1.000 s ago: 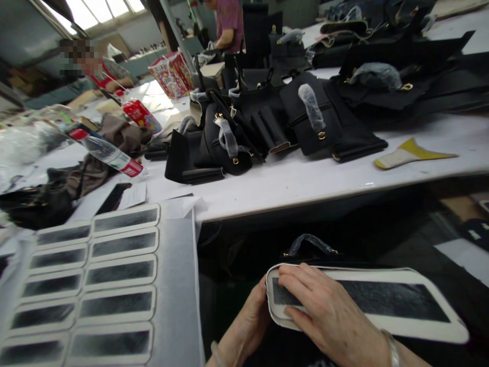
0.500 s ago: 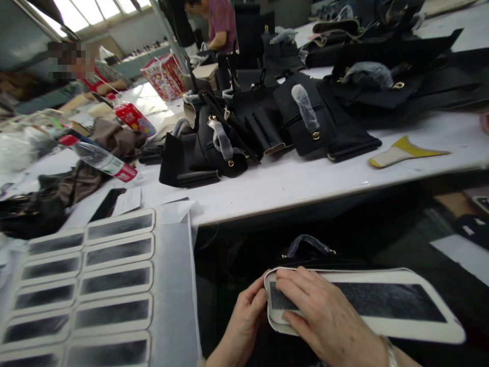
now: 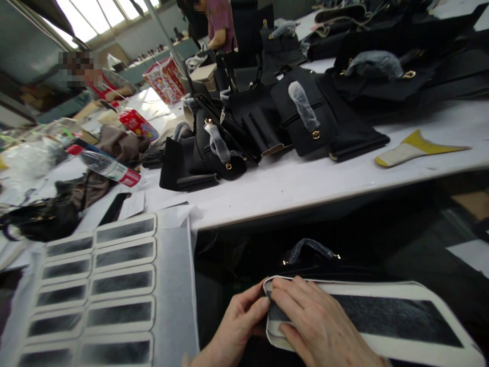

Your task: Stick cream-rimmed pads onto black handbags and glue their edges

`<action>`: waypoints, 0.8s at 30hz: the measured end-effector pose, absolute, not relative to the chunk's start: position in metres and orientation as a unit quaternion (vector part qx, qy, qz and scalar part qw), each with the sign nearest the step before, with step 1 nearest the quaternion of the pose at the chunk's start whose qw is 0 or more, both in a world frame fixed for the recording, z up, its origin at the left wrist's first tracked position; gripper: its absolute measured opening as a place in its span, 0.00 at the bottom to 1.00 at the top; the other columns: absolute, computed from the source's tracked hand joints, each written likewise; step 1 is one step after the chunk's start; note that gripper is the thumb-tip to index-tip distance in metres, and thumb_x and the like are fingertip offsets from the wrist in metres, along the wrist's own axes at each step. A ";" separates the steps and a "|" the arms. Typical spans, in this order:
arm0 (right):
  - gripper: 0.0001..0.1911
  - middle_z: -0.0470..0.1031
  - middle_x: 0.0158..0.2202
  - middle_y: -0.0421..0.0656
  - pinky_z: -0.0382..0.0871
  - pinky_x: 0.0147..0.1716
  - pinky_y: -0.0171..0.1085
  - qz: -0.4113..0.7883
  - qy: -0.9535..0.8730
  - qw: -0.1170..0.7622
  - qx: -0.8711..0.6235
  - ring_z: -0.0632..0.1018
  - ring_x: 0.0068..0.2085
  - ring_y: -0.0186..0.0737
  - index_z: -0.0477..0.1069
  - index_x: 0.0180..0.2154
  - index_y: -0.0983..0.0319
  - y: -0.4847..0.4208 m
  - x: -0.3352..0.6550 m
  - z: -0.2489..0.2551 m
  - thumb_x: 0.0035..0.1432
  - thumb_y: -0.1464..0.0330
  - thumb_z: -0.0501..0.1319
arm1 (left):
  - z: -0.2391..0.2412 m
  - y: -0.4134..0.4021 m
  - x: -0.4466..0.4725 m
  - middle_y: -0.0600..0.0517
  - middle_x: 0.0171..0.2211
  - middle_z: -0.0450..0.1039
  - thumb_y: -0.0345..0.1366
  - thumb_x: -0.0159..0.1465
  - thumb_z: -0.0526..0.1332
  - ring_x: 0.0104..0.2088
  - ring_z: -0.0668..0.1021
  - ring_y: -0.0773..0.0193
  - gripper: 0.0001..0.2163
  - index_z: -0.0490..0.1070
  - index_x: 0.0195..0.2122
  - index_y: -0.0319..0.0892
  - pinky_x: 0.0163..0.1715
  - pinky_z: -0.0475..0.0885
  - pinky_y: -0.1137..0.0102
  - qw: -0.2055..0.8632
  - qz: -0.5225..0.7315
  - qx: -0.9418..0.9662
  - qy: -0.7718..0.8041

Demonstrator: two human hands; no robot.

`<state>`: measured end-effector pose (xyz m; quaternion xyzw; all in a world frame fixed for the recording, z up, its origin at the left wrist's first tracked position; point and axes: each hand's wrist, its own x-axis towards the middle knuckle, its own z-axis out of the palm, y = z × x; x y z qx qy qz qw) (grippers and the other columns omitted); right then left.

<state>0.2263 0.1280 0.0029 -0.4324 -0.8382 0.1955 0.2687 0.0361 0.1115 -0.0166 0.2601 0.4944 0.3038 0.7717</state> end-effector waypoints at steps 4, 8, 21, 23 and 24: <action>0.20 0.82 0.42 0.42 0.72 0.35 0.43 0.146 -0.834 0.309 -0.432 0.81 0.37 0.45 0.71 0.45 0.61 0.133 0.224 -0.002 0.51 0.78 0.53 | -0.019 0.112 0.035 0.44 0.54 0.75 0.49 0.62 0.66 0.48 0.78 0.52 0.29 0.68 0.62 0.43 0.39 0.74 0.68 0.738 0.272 0.301 0.539; 0.17 0.82 0.40 0.41 0.69 0.35 0.41 0.130 -0.818 0.343 -0.443 0.80 0.36 0.42 0.70 0.43 0.61 0.137 0.221 -0.007 0.56 0.78 0.49 | -0.023 0.115 0.037 0.48 0.59 0.72 0.49 0.64 0.64 0.60 0.72 0.52 0.26 0.68 0.61 0.47 0.59 0.66 0.63 0.690 0.290 0.355 0.560; 0.25 0.71 0.51 0.43 0.69 0.43 0.47 0.298 -0.804 0.203 -0.473 0.74 0.45 0.48 0.66 0.49 0.55 0.125 0.222 0.007 0.50 0.79 0.59 | -0.031 0.100 0.046 0.44 0.61 0.70 0.52 0.63 0.64 0.63 0.69 0.44 0.27 0.69 0.61 0.48 0.63 0.61 0.49 0.770 0.417 0.190 0.443; 0.22 0.70 0.49 0.42 0.69 0.44 0.49 0.315 -0.796 0.187 -0.482 0.73 0.45 0.48 0.66 0.47 0.55 0.125 0.221 0.008 0.51 0.79 0.59 | -0.030 0.101 0.044 0.45 0.60 0.71 0.47 0.62 0.67 0.62 0.69 0.44 0.25 0.70 0.60 0.48 0.64 0.60 0.49 0.755 0.404 0.216 0.469; 0.21 0.70 0.48 0.42 0.69 0.44 0.49 0.317 -0.795 0.185 -0.484 0.72 0.45 0.48 0.66 0.46 0.55 0.125 0.220 0.008 0.51 0.79 0.59 | -0.030 0.103 0.044 0.45 0.60 0.71 0.44 0.61 0.68 0.62 0.69 0.45 0.25 0.71 0.59 0.48 0.64 0.59 0.50 0.735 0.400 0.245 0.489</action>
